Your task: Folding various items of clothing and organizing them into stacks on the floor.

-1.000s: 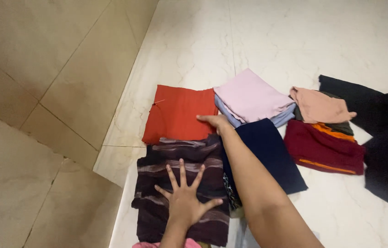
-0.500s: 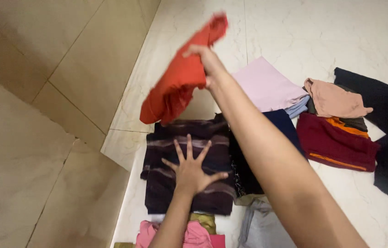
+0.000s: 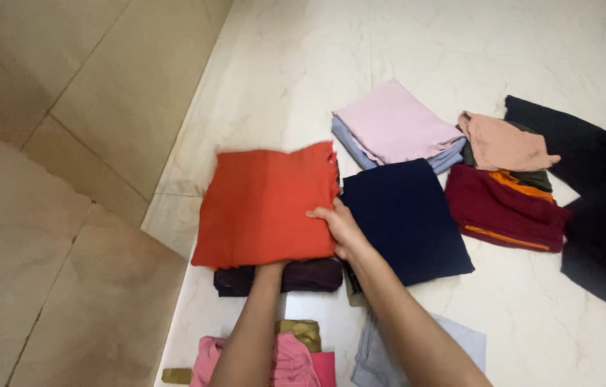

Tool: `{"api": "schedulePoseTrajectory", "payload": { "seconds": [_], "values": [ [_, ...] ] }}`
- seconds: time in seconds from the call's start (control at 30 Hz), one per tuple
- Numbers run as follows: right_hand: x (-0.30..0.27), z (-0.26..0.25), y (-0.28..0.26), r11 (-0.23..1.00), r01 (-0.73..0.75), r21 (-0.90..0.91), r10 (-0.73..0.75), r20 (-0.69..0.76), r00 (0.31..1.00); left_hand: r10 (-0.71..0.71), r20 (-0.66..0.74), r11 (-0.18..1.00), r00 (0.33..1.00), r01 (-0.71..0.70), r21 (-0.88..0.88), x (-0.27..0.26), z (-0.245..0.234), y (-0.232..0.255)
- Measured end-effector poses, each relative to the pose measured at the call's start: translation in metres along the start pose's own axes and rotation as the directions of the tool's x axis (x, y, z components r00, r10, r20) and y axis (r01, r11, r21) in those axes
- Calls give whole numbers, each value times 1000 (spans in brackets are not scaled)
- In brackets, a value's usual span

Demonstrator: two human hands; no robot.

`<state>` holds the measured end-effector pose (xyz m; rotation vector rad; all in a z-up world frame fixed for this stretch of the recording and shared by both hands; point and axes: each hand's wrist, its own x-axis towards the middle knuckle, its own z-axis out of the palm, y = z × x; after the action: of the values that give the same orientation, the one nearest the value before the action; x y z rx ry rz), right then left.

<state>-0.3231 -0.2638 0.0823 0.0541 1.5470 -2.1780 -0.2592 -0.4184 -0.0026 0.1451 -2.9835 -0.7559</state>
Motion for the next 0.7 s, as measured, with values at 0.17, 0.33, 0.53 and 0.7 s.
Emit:
{"api": "schedulePoseTrajectory", "payload": {
  "seconds": [0.17,0.33,0.53,0.7],
  "values": [
    [-15,-11,5,994,-55,90,54,6,998,-10,-13,998,1000,11,58,-2,1,-11],
    [-24,-34,44,971,110,-214,-126,-65,990,-25,-43,995,999,29,98,-9,-4,-4],
    [-22,-30,44,825,37,-564,-174,-191,966,-35,-59,986,998,44,161,-36,-8,9],
    [-55,-33,59,660,51,-749,-308,-208,929,-40,-86,975,996,57,214,-62,-4,8]
  ]
}}
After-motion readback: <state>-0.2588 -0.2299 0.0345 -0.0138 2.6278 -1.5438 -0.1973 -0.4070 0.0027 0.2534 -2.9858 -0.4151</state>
